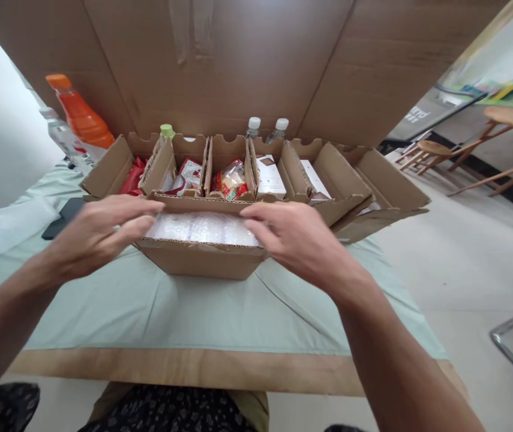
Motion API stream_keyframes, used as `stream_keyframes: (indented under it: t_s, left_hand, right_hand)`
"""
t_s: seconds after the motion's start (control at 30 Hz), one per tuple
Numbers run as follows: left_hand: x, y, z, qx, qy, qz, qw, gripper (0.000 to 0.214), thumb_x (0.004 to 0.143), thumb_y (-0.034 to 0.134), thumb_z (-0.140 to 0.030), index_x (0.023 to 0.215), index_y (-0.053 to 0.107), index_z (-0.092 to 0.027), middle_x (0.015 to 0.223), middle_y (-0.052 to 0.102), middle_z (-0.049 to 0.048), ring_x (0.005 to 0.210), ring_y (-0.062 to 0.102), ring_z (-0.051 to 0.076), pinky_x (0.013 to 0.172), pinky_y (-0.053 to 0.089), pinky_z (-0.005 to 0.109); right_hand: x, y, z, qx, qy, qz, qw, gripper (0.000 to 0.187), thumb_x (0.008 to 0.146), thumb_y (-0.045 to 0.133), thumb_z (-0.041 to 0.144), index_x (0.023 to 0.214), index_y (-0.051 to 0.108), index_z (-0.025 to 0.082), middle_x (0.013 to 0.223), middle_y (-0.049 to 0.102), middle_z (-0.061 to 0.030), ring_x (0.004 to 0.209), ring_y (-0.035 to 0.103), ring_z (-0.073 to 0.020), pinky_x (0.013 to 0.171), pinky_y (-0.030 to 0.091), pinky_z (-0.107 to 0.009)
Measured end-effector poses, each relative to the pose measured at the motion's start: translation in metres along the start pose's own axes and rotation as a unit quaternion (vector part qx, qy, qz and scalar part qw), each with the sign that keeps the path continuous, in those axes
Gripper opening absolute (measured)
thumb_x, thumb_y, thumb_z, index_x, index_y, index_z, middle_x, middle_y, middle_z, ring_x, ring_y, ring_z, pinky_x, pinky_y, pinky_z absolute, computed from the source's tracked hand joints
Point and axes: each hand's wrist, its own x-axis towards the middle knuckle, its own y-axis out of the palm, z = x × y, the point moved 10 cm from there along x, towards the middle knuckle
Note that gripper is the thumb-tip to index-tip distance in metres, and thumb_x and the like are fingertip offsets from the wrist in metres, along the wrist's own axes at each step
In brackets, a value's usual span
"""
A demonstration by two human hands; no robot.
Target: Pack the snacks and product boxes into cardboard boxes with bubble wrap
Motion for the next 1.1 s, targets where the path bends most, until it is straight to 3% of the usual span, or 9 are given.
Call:
stream_keyframes:
  t_s: [0.07, 0.13, 0.27, 0.37, 0.47, 0.6, 0.7, 0.93, 1.1]
  left_hand:
    - [-0.037, -0.017, 0.015, -0.012, -0.042, -0.098, 0.994, 0.033, 0.1, 0.054, -0.048, 0.11, 0.075, -0.025, 0.107, 0.078, 0.0041, 0.104, 0.071, 0.026, 0.102, 0.053, 0.044]
    - [-0.073, -0.014, 0.041, -0.042, -0.111, -0.174, 0.978, 0.04, 0.098, 0.059, -0.045, 0.13, 0.066, -0.024, 0.121, 0.075, 0.0066, 0.111, 0.069, 0.026, 0.105, 0.052, 0.045]
    - [-0.092, 0.065, 0.077, -0.161, -0.189, -0.093, 0.964, 0.075, 0.086, 0.071, -0.05, 0.15, 0.046, -0.018, 0.147, 0.061, 0.0161, 0.132, 0.06, 0.033, 0.113, 0.048, 0.051]
    - [-0.085, 0.098, 0.075, -0.233, -0.197, -0.1, 0.947, 0.073, 0.086, 0.07, -0.048, 0.146, 0.046, -0.015, 0.143, 0.062, 0.0172, 0.133, 0.06, 0.033, 0.115, 0.047, 0.051]
    - [-0.084, 0.111, 0.043, -0.252, -0.167, -0.103, 0.947, 0.078, 0.086, 0.07, -0.044, 0.153, 0.039, -0.018, 0.149, 0.058, 0.017, 0.14, 0.055, 0.034, 0.12, 0.042, 0.053]
    - [-0.102, 0.133, -0.021, -0.285, -0.092, -0.048, 0.953, 0.094, 0.085, 0.072, -0.037, 0.163, 0.023, -0.02, 0.167, 0.038, 0.0193, 0.154, 0.037, 0.038, 0.126, 0.032, 0.059]
    - [-0.125, 0.138, -0.039, -0.295, -0.083, -0.002, 0.952, 0.101, 0.083, 0.076, -0.032, 0.166, 0.019, -0.024, 0.169, 0.033, 0.0176, 0.156, 0.034, 0.038, 0.126, 0.033, 0.06]
    - [-0.11, 0.067, 0.015, -0.224, -0.145, -0.121, 0.956, 0.093, 0.082, 0.075, -0.032, 0.161, 0.027, -0.021, 0.164, 0.042, 0.0175, 0.15, 0.042, 0.038, 0.126, 0.034, 0.06]
    - [-0.103, 0.088, -0.016, -0.261, -0.063, -0.126, 0.955, 0.101, 0.084, 0.075, -0.033, 0.165, 0.015, -0.023, 0.169, 0.032, 0.0172, 0.156, 0.034, 0.037, 0.129, 0.031, 0.057]
  right_hand:
    - [-0.039, -0.026, -0.02, -0.005, 0.058, -0.106, 0.993, 0.025, 0.094, 0.063, 0.043, 0.099, 0.079, 0.025, 0.095, 0.081, -0.0026, 0.084, 0.073, -0.0205, 0.081, 0.055, -0.035]
    - [-0.068, -0.017, -0.041, 0.03, 0.107, -0.13, 0.985, 0.033, 0.092, 0.066, 0.05, 0.11, 0.075, 0.024, 0.102, 0.08, -0.0054, 0.088, 0.073, -0.0222, 0.082, 0.057, -0.037]
    - [-0.077, 0.072, -0.057, 0.17, 0.133, -0.041, 0.976, 0.064, 0.085, 0.07, 0.061, 0.135, 0.061, 0.021, 0.13, 0.072, -0.014, 0.11, 0.07, -0.0302, 0.092, 0.057, -0.046]
    - [-0.076, 0.102, -0.064, 0.224, 0.158, -0.082, 0.958, 0.061, 0.088, 0.065, 0.061, 0.132, 0.06, 0.02, 0.131, 0.07, -0.0161, 0.117, 0.067, -0.0316, 0.099, 0.054, -0.049]
    - [-0.107, 0.089, -0.081, 0.208, 0.205, -0.115, 0.949, 0.058, 0.084, 0.069, 0.063, 0.119, 0.066, 0.018, 0.117, 0.074, -0.0154, 0.105, 0.069, -0.0324, 0.096, 0.055, -0.051]
    - [-0.193, 0.025, -0.101, 0.124, 0.274, -0.207, 0.931, 0.061, 0.076, 0.074, 0.069, 0.11, 0.069, 0.019, 0.105, 0.075, -0.0121, 0.103, 0.07, -0.037, 0.096, 0.054, -0.055]
    - [-0.234, 0.006, -0.093, 0.037, 0.33, -0.209, 0.92, 0.054, 0.079, 0.072, 0.067, 0.107, 0.072, 0.021, 0.109, 0.074, -0.014, 0.114, 0.066, -0.0436, 0.104, 0.05, -0.06]
    - [-0.151, 0.064, -0.036, 0.199, 0.211, -0.163, 0.943, 0.068, 0.081, 0.073, 0.063, 0.131, 0.064, 0.019, 0.131, 0.069, -0.0161, 0.127, 0.062, -0.0398, 0.111, 0.047, -0.059]
    - [-0.166, 0.034, -0.042, 0.169, 0.223, -0.259, 0.924, 0.059, 0.087, 0.07, 0.059, 0.132, 0.066, 0.023, 0.137, 0.067, -0.0128, 0.139, 0.054, -0.0398, 0.121, 0.037, -0.059]
